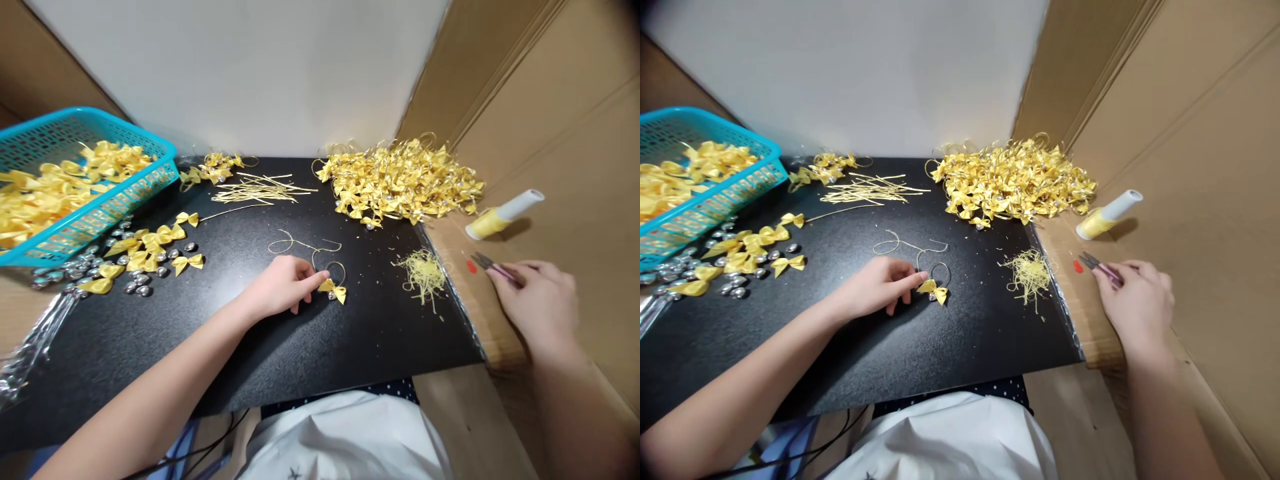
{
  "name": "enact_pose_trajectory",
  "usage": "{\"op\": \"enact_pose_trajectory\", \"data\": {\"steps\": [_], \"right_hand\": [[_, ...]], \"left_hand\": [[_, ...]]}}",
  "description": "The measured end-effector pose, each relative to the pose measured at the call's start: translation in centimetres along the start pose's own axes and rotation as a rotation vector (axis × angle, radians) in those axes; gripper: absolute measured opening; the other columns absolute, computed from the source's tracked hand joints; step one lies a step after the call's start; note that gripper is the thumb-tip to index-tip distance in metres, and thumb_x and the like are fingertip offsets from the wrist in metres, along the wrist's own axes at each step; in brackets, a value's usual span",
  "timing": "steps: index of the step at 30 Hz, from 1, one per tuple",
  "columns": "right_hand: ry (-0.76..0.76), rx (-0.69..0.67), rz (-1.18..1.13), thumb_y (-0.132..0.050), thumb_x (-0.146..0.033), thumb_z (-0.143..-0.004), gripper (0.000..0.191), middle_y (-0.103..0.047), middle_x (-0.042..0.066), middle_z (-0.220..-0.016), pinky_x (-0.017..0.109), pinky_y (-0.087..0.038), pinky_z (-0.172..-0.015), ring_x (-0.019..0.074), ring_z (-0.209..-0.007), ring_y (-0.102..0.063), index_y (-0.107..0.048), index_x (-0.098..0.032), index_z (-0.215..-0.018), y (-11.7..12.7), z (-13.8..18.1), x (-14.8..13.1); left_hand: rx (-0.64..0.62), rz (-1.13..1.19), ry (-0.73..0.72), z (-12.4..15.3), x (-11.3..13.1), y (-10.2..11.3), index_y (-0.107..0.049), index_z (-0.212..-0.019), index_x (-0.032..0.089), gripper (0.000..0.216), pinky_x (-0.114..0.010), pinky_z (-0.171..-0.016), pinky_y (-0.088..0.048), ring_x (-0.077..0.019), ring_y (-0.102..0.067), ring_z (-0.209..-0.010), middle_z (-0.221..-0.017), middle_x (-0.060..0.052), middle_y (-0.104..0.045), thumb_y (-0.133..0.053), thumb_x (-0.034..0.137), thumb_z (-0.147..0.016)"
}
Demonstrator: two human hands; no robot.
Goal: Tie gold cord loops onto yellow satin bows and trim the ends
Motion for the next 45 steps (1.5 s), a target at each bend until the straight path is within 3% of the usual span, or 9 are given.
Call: {"op": "enact_pose_trajectory", "data": {"steps": [3,8,14,16,22,26,32,41,45], "right_hand": [[0.080,0.020,-0.234,-0.053,-0.048,-0.080,0.037,-0.069,0.014,-0.087,0.040,-0.046,-0.072,0.0272,-0.081,-0.062,-0.069,-0.016,-0.080,1.6,0.1,-6.1],[0.221,-0.941,-0.657,-0.053,-0.047,-0.087,0.035,-0.062,0.002,-0.055,0.025,-0.040,-0.051,0.0144,-0.050,-0.056,-0.062,-0.019,-0.068,-2.5,4.4,-21.0],[0.286,-1.003,-0.833,-0.057,-0.020,-0.085,0.017,-0.061,-0.002,-0.054,0.021,-0.038,-0.047,0.0095,-0.045,-0.053,-0.057,-0.017,-0.068,-4.8,3.6,-26.4],[0.359,-0.939,-0.970,-0.055,-0.021,-0.087,0.015,-0.062,-0.002,-0.058,0.020,-0.040,-0.050,0.0093,-0.049,-0.054,-0.058,-0.017,-0.073,-4.4,2.9,-26.7],[0.683,-0.434,-1.061,-0.051,-0.018,-0.090,0.014,-0.065,0.001,-0.070,0.022,-0.044,-0.058,0.0110,-0.060,-0.057,-0.060,-0.018,-0.079,-1.1,2.3,-26.2],[0.666,-0.260,-1.140,-0.052,-0.015,-0.089,0.012,-0.067,0.001,-0.071,0.021,-0.047,-0.059,0.0108,-0.061,-0.061,-0.061,-0.019,-0.081,-0.2,2.8,-25.5],[0.646,-0.191,-1.148,-0.054,-0.018,-0.088,0.010,-0.070,0.001,-0.074,0.025,-0.049,-0.059,0.0123,-0.062,-0.063,-0.061,-0.020,-0.081,0.6,2.9,-24.9],[0.955,-0.077,-0.814,-0.052,-0.022,-0.085,0.013,-0.067,0.004,-0.070,0.032,-0.042,-0.062,0.0173,-0.065,-0.057,-0.064,-0.020,-0.080,1.6,3.7,-25.6],[0.944,-0.055,-0.766,-0.053,-0.022,-0.086,0.012,-0.066,0.003,-0.067,0.030,-0.040,-0.061,0.0160,-0.063,-0.055,-0.064,-0.019,-0.080,1.5,3.9,-25.8]], "left_hand": [[-0.112,0.089,0.067,-0.1,-0.2,-0.9,-0.056,-0.071,0.016,0.045,-0.020,-0.036,-0.037,-0.0119,-0.056,-0.037,-0.056,-0.002,-0.065,-0.048,0.058,-0.084],[-0.148,0.156,0.027,-0.6,0.1,-1.8,-0.054,-0.076,0.016,0.033,-0.017,-0.031,-0.035,-0.0106,-0.053,-0.033,-0.050,0.001,-0.061,-0.049,0.048,-0.086],[-0.073,0.336,-0.042,-0.7,-0.5,-2.1,-0.050,-0.078,0.017,0.023,-0.015,-0.030,-0.035,-0.0080,-0.052,-0.033,-0.058,0.002,-0.063,-0.049,0.038,-0.087],[0.017,0.432,-0.074,-0.7,-0.6,-1.7,-0.049,-0.077,0.017,0.024,-0.016,-0.032,-0.037,-0.0078,-0.054,-0.035,-0.063,0.002,-0.063,-0.047,0.039,-0.088],[0.142,0.462,-0.206,0.2,0.3,-1.4,-0.052,-0.072,0.016,0.041,-0.018,-0.039,-0.039,-0.0080,-0.053,-0.041,-0.061,0.001,-0.060,-0.042,0.050,-0.093],[0.168,0.342,-0.304,0.9,1.6,-1.4,-0.053,-0.074,0.016,0.040,-0.018,-0.046,-0.040,-0.0072,-0.052,-0.044,-0.058,0.003,-0.057,-0.042,0.048,-0.095],[0.246,0.199,-0.382,1.4,2.4,-1.3,-0.052,-0.078,0.018,0.029,-0.020,-0.051,-0.040,-0.0085,-0.051,-0.049,-0.063,0.003,-0.056,-0.043,0.039,-0.095],[0.342,-0.151,-0.478,1.8,3.0,-0.6,-0.043,-0.071,0.020,0.022,-0.022,-0.054,-0.034,-0.0098,-0.044,-0.052,-0.059,0.004,-0.048,-0.042,0.027,-0.092],[0.342,-0.227,-0.501,1.8,3.0,-0.8,-0.043,-0.072,0.020,0.020,-0.021,-0.052,-0.033,-0.0101,-0.044,-0.052,-0.060,0.004,-0.048,-0.043,0.025,-0.091]]}}
Point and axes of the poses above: each hand's wrist, its own z-axis away from the middle knuckle, its own y-axis out of the back of the hand, x = y × z, the point moved 7 cm from there along -z, towards the middle knuckle
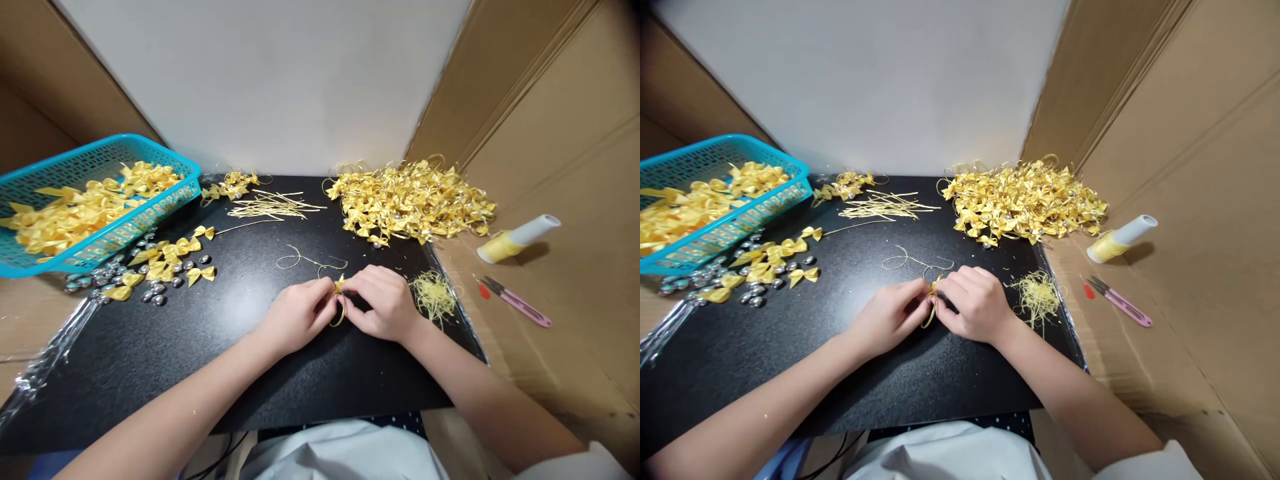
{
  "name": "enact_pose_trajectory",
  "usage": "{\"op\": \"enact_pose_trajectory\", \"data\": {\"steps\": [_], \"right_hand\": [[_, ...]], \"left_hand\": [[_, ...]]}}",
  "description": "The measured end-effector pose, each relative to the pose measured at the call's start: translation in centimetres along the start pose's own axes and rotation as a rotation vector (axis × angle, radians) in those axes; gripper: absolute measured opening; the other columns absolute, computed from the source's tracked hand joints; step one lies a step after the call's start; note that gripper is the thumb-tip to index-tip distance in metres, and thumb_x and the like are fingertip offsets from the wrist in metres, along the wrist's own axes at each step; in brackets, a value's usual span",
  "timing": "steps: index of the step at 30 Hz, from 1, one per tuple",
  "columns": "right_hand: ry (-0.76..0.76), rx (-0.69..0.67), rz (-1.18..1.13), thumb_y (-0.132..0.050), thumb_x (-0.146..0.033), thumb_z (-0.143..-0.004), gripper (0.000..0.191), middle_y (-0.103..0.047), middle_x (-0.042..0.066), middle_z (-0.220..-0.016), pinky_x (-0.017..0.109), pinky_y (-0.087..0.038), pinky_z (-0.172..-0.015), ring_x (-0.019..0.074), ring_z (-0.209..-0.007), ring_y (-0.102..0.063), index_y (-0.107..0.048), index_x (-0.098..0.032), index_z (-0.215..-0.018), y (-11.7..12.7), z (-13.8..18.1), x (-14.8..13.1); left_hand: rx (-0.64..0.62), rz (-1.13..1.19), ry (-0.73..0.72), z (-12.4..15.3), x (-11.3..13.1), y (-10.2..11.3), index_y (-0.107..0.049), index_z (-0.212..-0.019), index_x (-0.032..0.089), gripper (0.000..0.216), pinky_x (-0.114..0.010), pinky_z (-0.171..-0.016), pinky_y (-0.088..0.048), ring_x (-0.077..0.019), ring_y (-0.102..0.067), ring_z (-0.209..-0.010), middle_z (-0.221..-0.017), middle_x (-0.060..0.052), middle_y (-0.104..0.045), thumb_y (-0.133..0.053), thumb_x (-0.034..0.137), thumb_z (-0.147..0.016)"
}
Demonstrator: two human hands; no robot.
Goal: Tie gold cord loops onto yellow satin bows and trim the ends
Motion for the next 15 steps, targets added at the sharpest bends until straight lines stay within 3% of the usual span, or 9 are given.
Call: {"op": "enact_pose_trajectory", "data": {"steps": [7,15], "right_hand": [[-0.152,-0.016,-0.199,-0.058,-0.020,-0.083,0.004,-0.063,0.000,-0.066,0.027,-0.045,-0.063,0.0144,-0.063,-0.056,-0.061,-0.020,-0.083,-0.4,0.2,1.3],[-0.137,0.026,-0.219,-0.055,-0.017,-0.087,0.010,-0.066,0.001,-0.068,0.028,-0.046,-0.064,0.0150,-0.065,-0.057,-0.060,-0.021,-0.079,-0.2,0.2,1.0]], "left_hand": [[0.001,-0.044,-0.021,0.1,-0.2,0.1,-0.045,-0.074,0.020,0.017,-0.021,-0.055,-0.036,-0.0107,-0.048,-0.056,-0.066,0.002,-0.053,-0.043,0.023,-0.091],[0.017,-0.036,-0.012,0.1,0.0,0.4,-0.047,-0.075,0.020,0.017,-0.021,-0.054,-0.036,-0.0109,-0.049,-0.054,-0.064,0.002,-0.054,-0.042,0.026,-0.091]]}}
Point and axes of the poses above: each hand's wrist, its own z-axis away from the middle knuckle, its own y-axis out of the back of the hand, x = y × z, the point moved 7 cm from there along -z, towards the middle knuckle
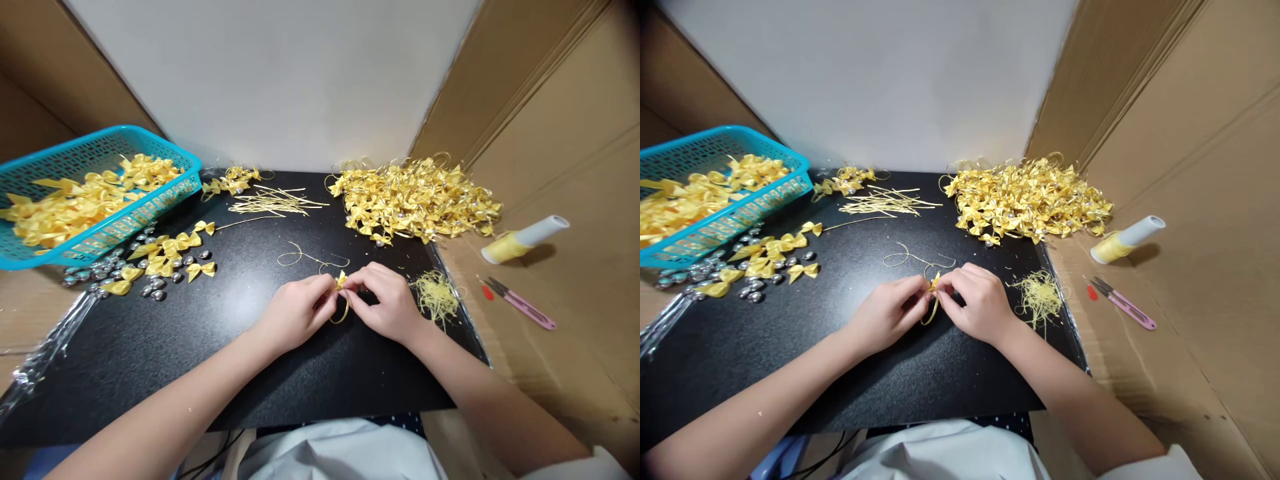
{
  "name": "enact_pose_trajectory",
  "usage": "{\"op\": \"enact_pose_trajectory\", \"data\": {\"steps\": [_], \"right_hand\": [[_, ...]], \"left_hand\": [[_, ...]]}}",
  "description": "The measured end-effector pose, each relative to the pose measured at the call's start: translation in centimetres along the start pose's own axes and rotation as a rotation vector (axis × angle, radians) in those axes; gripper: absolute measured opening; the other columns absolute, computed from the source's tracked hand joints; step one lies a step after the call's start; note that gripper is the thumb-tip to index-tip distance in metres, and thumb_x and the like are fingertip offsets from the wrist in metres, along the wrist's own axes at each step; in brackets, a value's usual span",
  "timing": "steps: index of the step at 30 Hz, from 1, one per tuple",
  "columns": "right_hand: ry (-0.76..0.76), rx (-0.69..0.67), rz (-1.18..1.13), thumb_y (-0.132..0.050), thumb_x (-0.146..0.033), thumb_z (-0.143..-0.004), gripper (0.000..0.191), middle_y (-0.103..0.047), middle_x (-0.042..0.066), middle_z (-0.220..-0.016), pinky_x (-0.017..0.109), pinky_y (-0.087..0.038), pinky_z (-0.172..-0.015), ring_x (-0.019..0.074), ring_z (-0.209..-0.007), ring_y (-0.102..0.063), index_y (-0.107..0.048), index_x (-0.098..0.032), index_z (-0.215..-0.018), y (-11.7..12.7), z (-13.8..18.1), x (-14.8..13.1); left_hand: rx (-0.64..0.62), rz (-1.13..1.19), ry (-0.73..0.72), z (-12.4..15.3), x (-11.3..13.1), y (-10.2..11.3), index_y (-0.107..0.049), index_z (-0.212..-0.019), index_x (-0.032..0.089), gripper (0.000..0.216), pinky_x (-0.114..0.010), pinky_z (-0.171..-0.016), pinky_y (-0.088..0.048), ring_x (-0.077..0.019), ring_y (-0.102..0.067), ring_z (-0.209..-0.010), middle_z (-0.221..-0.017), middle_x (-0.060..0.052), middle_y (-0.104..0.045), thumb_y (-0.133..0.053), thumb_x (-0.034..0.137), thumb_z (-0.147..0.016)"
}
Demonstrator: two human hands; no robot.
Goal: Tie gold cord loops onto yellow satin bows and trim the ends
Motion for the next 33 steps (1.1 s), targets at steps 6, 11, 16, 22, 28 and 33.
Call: {"op": "enact_pose_trajectory", "data": {"steps": [6,11,16,22,28,33], "right_hand": [[-0.072,-0.051,-0.006,-0.057,-0.016,-0.086,0.007,-0.067,0.002,-0.072,0.028,-0.047,-0.066,0.0153,-0.068,-0.058,-0.060,-0.019,-0.080,-0.5,0.2,0.5],[-0.222,-0.171,-0.115,-0.058,-0.017,-0.085,0.007,-0.064,0.001,-0.072,0.028,-0.046,-0.066,0.0144,-0.068,-0.056,-0.060,-0.019,-0.079,-0.9,0.2,1.6],[-0.367,-0.289,-0.341,-0.059,-0.017,-0.084,0.008,-0.063,-0.001,-0.071,0.024,-0.044,-0.064,0.0117,-0.066,-0.055,-0.060,-0.018,-0.076,-1.0,-0.1,2.2],[-0.378,-0.311,-0.408,-0.059,-0.018,-0.084,0.008,-0.064,0.000,-0.073,0.025,-0.043,-0.065,0.0122,-0.068,-0.055,-0.060,-0.018,-0.077,-0.8,-0.3,2.3],[-0.178,-0.313,-0.102,-0.066,-0.031,-0.083,0.017,-0.062,-0.001,-0.075,0.031,-0.036,-0.077,0.0136,-0.071,-0.055,-0.056,-0.018,-0.083,-0.7,-0.2,1.5],[-0.017,-0.343,0.067,-0.048,-0.026,-0.093,0.022,-0.058,0.000,-0.067,0.034,-0.029,-0.075,0.0134,-0.067,-0.048,-0.053,-0.017,-0.073,-1.2,-0.1,0.3]], "left_hand": [[-0.011,-0.038,-0.023,0.0,-0.1,-0.2,-0.047,-0.077,0.020,0.014,-0.021,-0.055,-0.036,-0.0114,-0.050,-0.057,-0.067,0.002,-0.055,-0.043,0.023,-0.091],[-0.061,-0.014,-0.068,-0.1,0.3,-0.2,-0.046,-0.076,0.020,0.017,-0.021,-0.056,-0.035,-0.0108,-0.047,-0.057,-0.067,0.003,-0.051,-0.041,0.021,-0.092],[-0.124,0.122,-0.115,-0.3,0.6,-0.1,-0.046,-0.075,0.019,0.019,-0.020,-0.060,-0.037,-0.0099,-0.047,-0.061,-0.068,0.003,-0.050,-0.041,0.020,-0.094],[-0.128,0.218,-0.119,-0.4,0.7,0.3,-0.047,-0.075,0.018,0.021,-0.019,-0.059,-0.035,-0.0081,-0.043,-0.058,-0.065,0.005,-0.046,-0.042,0.021,-0.095],[-0.130,0.230,-0.095,-0.3,0.7,0.3,-0.047,-0.075,0.018,0.023,-0.020,-0.060,-0.035,-0.0086,-0.045,-0.059,-0.065,0.005,-0.048,-0.041,0.024,-0.096],[-0.159,0.171,-0.079,-0.3,0.7,0.0,-0.049,-0.076,0.018,0.022,-0.021,-0.061,-0.035,-0.0097,-0.048,-0.061,-0.067,0.004,-0.052,-0.042,0.025,-0.096]]}}
Point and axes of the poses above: each hand's wrist, its own z-axis away from the middle knuckle, its own y-axis out of the back of the hand, x = y × z, the point moved 7 cm from there along -z, towards the middle knuckle
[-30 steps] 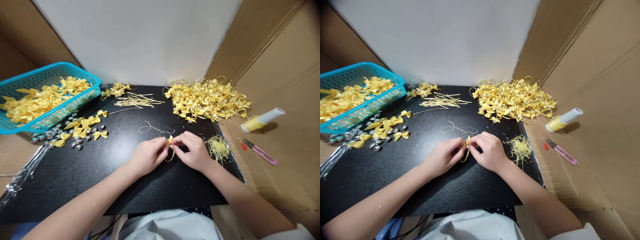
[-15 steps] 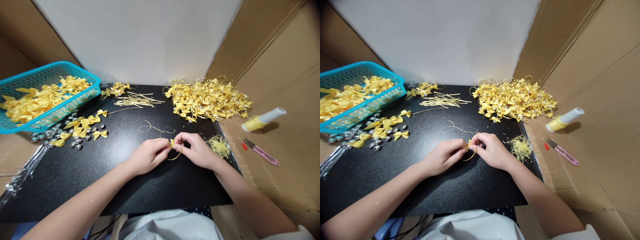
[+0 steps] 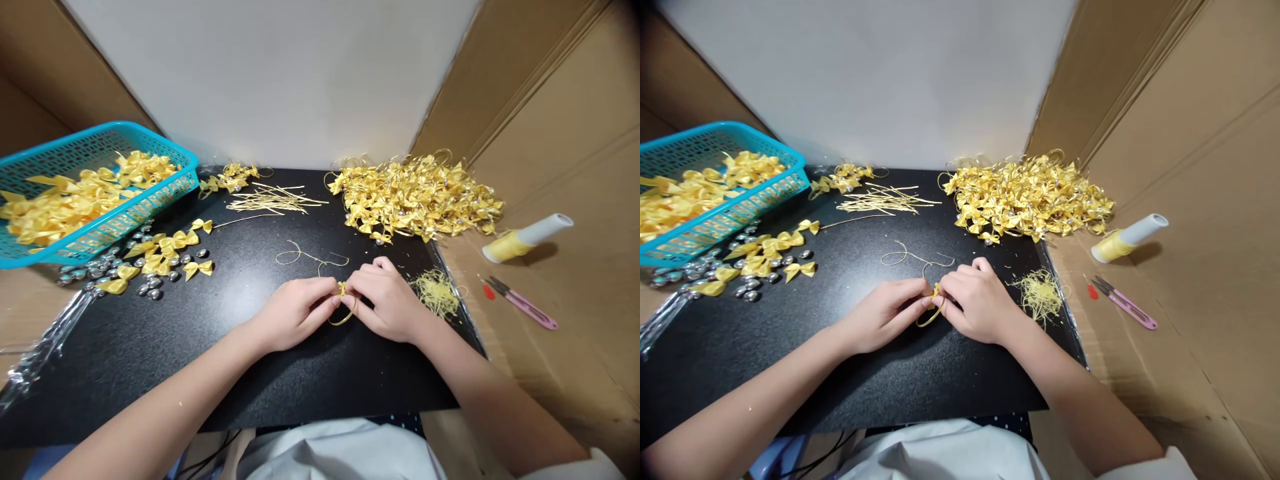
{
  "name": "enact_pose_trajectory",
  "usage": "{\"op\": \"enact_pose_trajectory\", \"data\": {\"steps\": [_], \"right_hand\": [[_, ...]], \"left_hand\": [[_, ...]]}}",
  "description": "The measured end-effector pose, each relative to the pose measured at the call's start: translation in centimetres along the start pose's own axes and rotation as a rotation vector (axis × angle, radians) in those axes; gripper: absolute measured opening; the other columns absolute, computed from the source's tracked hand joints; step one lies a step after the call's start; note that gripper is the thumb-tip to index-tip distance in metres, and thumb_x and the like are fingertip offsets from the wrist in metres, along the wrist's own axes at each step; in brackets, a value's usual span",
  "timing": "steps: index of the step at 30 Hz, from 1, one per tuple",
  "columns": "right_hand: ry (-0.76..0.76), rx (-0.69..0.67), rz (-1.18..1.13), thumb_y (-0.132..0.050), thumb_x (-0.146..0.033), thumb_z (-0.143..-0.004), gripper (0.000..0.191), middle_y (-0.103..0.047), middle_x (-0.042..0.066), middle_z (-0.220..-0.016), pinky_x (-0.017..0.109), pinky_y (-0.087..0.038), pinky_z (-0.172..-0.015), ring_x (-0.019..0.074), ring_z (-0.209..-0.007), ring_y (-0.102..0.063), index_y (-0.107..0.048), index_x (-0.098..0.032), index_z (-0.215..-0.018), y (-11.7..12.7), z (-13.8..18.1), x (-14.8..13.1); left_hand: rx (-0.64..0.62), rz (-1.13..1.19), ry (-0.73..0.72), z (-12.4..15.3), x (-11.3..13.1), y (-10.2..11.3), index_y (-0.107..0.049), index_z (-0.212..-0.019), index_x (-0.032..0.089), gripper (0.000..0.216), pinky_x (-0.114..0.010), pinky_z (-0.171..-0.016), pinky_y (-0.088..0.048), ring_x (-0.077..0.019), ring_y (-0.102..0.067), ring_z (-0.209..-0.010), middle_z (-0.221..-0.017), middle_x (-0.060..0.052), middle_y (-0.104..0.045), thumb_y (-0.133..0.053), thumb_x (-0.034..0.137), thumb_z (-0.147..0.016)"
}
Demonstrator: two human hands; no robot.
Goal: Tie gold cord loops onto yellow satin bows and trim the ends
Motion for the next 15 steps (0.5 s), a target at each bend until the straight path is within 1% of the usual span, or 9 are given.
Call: {"op": "enact_pose_trajectory", "data": {"steps": [2,4,6,10,12,15], "right_hand": [[0.020,-0.015,0.000,-0.044,-0.022,-0.093,0.026,-0.056,0.000,-0.063,0.033,-0.029,-0.073,0.0132,-0.065,-0.045,-0.052,-0.017,-0.069,-0.2,0.0,-0.1],[0.010,-0.026,-0.099,-0.043,-0.021,-0.093,0.028,-0.053,-0.001,-0.060,0.032,-0.030,-0.070,0.0124,-0.062,-0.044,-0.051,-0.017,-0.066,-0.3,-0.1,0.0],[-0.049,-0.038,-0.327,-0.045,-0.024,-0.092,0.030,-0.050,-0.002,-0.057,0.029,-0.033,-0.065,0.0111,-0.058,-0.043,-0.050,-0.018,-0.063,-0.5,-0.1,0.5],[-0.221,-0.072,-0.921,-0.053,-0.040,-0.090,0.035,-0.048,-0.003,-0.055,0.024,-0.033,-0.051,0.0087,-0.049,-0.043,-0.052,-0.018,-0.063,-1.9,-0.1,1.6],[-0.267,-0.052,-1.121,-0.057,-0.043,-0.086,0.036,-0.048,-0.004,-0.055,0.023,-0.032,-0.049,0.0077,-0.047,-0.042,-0.052,-0.017,-0.062,-2.5,-0.1,1.8],[-0.325,-0.012,-1.319,-0.065,-0.041,-0.080,0.033,-0.048,-0.004,-0.055,0.021,-0.030,-0.047,0.0063,-0.046,-0.039,-0.052,-0.017,-0.060,-3.3,-0.1,1.9]], "left_hand": [[-0.021,-0.016,0.019,0.0,-0.1,-0.1,-0.050,-0.076,0.018,0.021,-0.022,-0.060,-0.035,-0.0101,-0.048,-0.061,-0.067,0.004,-0.052,-0.042,0.025,-0.095],[-0.045,0.023,0.035,0.0,-0.2,-0.2,-0.050,-0.076,0.018,0.022,-0.022,-0.060,-0.035,-0.0101,-0.046,-0.061,-0.067,0.004,-0.051,-0.042,0.026,-0.095],[-0.074,0.146,0.045,0.0,-0.3,-0.3,-0.050,-0.075,0.018,0.025,-0.022,-0.060,-0.035,-0.0099,-0.044,-0.060,-0.066,0.004,-0.049,-0.042,0.029,-0.096],[-0.108,0.492,0.065,0.1,-0.7,-0.5,-0.047,-0.072,0.017,0.031,-0.022,-0.059,-0.034,-0.0098,-0.039,-0.061,-0.066,0.004,-0.043,-0.042,0.036,-0.096],[-0.096,0.611,0.078,0.1,-0.8,-0.6,-0.046,-0.072,0.017,0.032,-0.023,-0.059,-0.034,-0.0102,-0.038,-0.062,-0.066,0.003,-0.042,-0.045,0.039,-0.095],[-0.076,0.720,0.102,0.2,-1.0,-0.9,-0.048,-0.073,0.017,0.032,-0.024,-0.061,-0.035,-0.0112,-0.040,-0.064,-0.068,0.002,-0.045,-0.048,0.042,-0.093]]}}
Point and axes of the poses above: each hand's wrist, its own z-axis away from the middle knuckle, its own y-axis out of the back of the hand, x = y × z, the point moved 7 cm from there along -z, towards the middle knuckle
